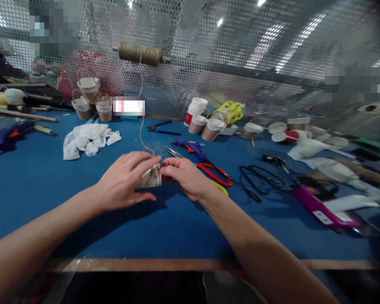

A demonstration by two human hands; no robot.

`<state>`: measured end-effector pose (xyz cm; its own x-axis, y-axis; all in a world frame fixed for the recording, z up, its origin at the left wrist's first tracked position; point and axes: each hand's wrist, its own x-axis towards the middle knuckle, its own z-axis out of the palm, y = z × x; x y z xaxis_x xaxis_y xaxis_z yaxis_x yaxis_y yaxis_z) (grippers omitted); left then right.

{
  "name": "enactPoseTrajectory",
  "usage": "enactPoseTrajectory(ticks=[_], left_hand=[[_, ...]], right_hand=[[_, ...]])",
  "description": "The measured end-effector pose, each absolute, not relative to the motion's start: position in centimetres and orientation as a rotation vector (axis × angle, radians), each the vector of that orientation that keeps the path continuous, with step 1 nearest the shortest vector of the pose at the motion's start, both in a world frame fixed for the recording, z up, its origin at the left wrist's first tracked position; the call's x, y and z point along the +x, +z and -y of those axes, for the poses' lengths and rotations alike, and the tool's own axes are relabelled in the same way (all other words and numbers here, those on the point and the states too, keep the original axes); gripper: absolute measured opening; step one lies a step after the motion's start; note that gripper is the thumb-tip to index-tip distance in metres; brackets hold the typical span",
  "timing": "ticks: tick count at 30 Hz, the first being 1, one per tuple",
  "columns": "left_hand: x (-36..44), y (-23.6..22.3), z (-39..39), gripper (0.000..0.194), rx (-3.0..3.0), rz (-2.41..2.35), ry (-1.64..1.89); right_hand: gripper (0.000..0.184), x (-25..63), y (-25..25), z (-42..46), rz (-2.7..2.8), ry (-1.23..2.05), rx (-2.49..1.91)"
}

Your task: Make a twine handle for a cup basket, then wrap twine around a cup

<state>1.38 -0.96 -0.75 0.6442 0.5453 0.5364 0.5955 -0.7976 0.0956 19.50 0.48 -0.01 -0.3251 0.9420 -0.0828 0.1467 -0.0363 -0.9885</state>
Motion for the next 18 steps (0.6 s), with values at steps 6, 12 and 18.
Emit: enactPoseTrajectory(ticks=[6,12,18], left_hand=[[0.7,-0.4,-0.2,0.036,-2.501,1.860,-1.743],[1.3,-0.4,-0.6,0.032,-2.275,2.169,-2.570],[2.5,0.3,0.1,0.029,-2.579,2.385,-2.679]], right_hand=[[0.009,19.6,0.5,-0.2,1.697,1.050,-1.074],[0.009,19.7,0.6,-0.2,1.762,0.925,-1.049],[0.009,19.3,1.0,0.6,1.852,0.703,-0.986]])
